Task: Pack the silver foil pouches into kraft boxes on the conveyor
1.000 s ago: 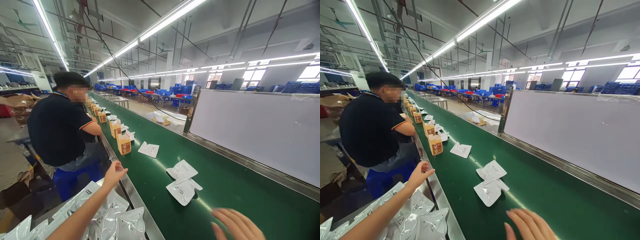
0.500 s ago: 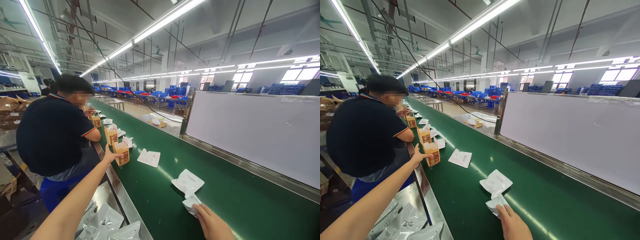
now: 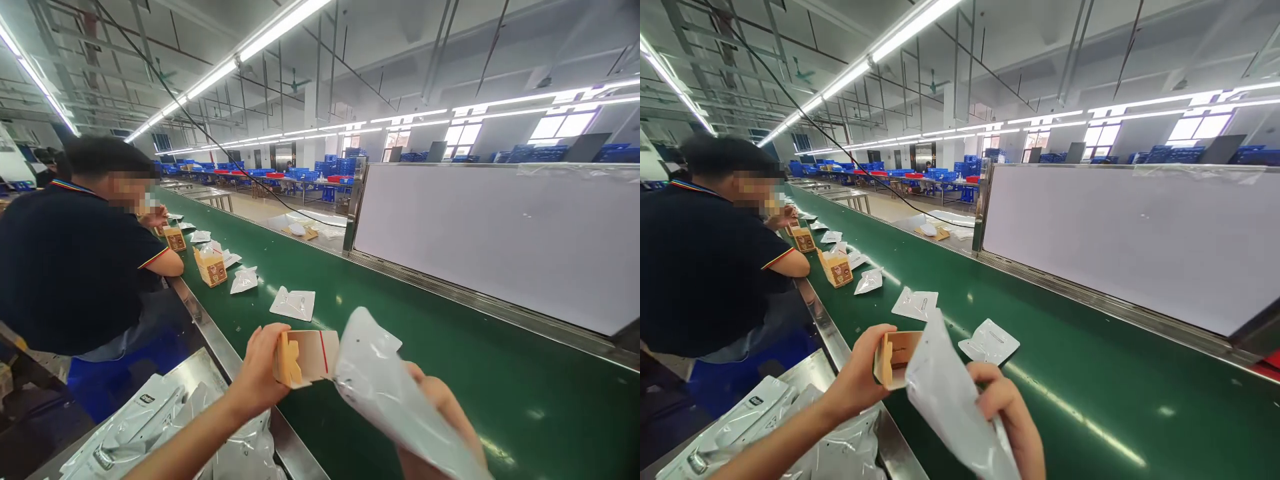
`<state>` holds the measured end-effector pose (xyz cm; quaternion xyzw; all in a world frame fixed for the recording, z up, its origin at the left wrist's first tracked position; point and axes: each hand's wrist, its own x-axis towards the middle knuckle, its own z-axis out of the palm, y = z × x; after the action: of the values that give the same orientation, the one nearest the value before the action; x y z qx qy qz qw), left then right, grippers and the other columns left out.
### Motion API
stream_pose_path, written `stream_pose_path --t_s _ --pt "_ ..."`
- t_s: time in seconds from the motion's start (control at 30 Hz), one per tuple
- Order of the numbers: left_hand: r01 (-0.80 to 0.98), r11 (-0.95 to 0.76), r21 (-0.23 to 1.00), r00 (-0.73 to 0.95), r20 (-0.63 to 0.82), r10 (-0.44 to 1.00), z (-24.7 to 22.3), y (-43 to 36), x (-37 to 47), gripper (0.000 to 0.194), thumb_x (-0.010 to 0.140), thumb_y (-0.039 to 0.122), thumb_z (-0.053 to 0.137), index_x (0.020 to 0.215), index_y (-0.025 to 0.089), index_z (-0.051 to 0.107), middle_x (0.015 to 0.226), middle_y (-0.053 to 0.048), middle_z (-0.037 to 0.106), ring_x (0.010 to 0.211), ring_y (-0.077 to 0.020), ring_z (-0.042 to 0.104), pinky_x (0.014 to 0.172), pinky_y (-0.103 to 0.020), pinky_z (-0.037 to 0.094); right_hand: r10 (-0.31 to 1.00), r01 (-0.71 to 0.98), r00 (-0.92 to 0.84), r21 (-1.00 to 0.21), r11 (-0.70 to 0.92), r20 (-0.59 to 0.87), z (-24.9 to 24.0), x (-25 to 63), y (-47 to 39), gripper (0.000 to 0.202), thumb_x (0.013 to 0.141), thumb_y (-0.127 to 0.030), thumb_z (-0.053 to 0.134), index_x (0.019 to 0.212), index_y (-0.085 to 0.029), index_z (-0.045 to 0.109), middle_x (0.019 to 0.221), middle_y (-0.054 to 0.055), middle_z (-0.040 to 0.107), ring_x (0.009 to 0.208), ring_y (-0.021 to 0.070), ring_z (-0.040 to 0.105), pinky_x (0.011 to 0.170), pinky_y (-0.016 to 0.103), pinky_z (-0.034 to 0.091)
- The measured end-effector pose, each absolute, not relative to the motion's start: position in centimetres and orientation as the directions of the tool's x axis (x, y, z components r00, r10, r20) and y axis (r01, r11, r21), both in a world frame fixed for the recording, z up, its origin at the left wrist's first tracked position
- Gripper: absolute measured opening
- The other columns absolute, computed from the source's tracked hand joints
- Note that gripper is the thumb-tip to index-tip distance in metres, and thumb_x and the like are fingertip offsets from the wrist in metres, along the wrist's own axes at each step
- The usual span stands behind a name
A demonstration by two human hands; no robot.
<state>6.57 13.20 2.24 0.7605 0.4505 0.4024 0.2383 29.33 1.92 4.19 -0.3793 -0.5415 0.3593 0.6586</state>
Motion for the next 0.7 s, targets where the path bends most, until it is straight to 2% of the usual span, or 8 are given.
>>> stream_pose_path --t_s 0.07,0.17,0.3,0.43,0.5,0.53,0.63,0.7 --pt "0.500 -0.533 0.683 0.300 0.442 0.846 2.5 10.2 7.8 0.064 0.059 0.010 0.067 0.117 0.025 0.045 0.115 -0.006 0.055 0.108 -0.0246 0.054 0.096 -0.047 0.044 0.848 -0.014 0.094 -0.851 0.524 0.521 4.4 28.0 2.2 0.022 0.090 -0.042 0.050 0.078 -0.023 0.050 0.095 0.006 0.058 0.075 0.0193 0.060 0.055 0.027 0.049" --pt "0.477 -0.638 0.604 0.291 0.577 0.764 2.8 8.5 8.7 0.064 0.065 0.009 0.066 0.121 0.025 0.040 0.117 -0.007 0.054 0.108 -0.0217 0.054 0.092 -0.040 0.048 0.770 0.304 -0.019 -0.731 0.612 0.637 4.4 27.8 2.0 0.005 0.089 -0.022 0.050 0.083 -0.023 0.051 0.094 0.005 0.061 0.089 0.0193 0.061 0.067 0.025 0.050" --pt "0.516 -0.754 0.406 0.314 0.729 0.608 2.6 8.2 9.7 0.062 0.068 0.005 0.060 0.125 0.019 0.039 0.122 -0.011 0.051 0.118 -0.0235 0.048 0.102 -0.044 0.041 0.666 0.660 -0.211 -0.399 0.637 0.715 4.2 28.9 1.4 0.023 0.078 -0.007 0.045 0.094 -0.022 0.052 0.098 0.006 0.064 0.092 0.0178 0.061 0.071 0.024 0.051" --pt "0.591 -0.795 0.137 0.419 0.790 0.448 2.1 7.0 11.7 0.058 0.068 0.000 0.046 0.125 0.014 0.042 0.120 -0.013 0.054 0.120 -0.0237 0.046 0.108 -0.046 0.030 0.655 0.873 -0.199 -0.172 0.456 0.729 3.4 28.0 1.2 0.035 0.079 -0.008 0.047 0.108 -0.021 0.060 0.107 0.011 0.061 0.095 0.0226 0.060 0.075 0.031 0.053" --pt "0.594 -0.801 0.078 0.454 0.789 0.413 1.9 6.5 12.3 0.058 0.067 -0.001 0.042 0.123 0.013 0.044 0.119 -0.013 0.056 0.119 -0.0230 0.048 0.107 -0.043 0.031 0.751 0.883 -0.169 -0.241 0.404 0.638 3.1 27.6 1.0 0.041 0.079 -0.009 0.045 0.115 -0.022 0.059 0.105 0.012 0.061 0.092 0.0238 0.060 0.074 0.034 0.053" --pt "0.600 -0.797 0.075 0.456 0.787 0.417 1.8 6.3 12.5 0.057 0.067 0.001 0.042 0.122 0.012 0.045 0.118 -0.013 0.057 0.117 -0.0231 0.049 0.105 -0.042 0.034 0.814 0.846 -0.172 -0.340 0.411 0.556 3.1 27.6 0.9 0.044 0.080 -0.010 0.044 0.121 -0.022 0.056 0.105 0.012 0.061 0.091 0.0229 0.061 0.074 0.034 0.054" --pt "0.627 -0.767 0.139 0.428 0.761 0.487 1.2 6.2 12.6 0.055 0.066 0.009 0.049 0.121 0.012 0.046 0.113 -0.013 0.059 0.107 -0.0247 0.055 0.095 -0.040 0.043 0.897 0.541 -0.300 -0.716 0.441 0.325 3.4 28.5 0.0 0.049 0.085 -0.021 0.045 0.135 -0.020 0.043 0.119 0.010 0.058 0.104 0.0210 0.059 0.087 0.032 0.052" --pt "0.633 -0.756 0.166 0.415 0.752 0.512 0.5 5.9 12.8 0.056 0.066 0.010 0.049 0.122 0.014 0.045 0.112 -0.014 0.060 0.105 -0.0261 0.057 0.092 -0.042 0.045 0.901 0.375 -0.344 -0.840 0.391 0.266 3.7 29.1 -0.6 0.053 0.085 -0.035 0.052 0.135 -0.021 0.042 0.128 0.009 0.055 0.114 0.0230 0.055 0.095 0.034 0.048"
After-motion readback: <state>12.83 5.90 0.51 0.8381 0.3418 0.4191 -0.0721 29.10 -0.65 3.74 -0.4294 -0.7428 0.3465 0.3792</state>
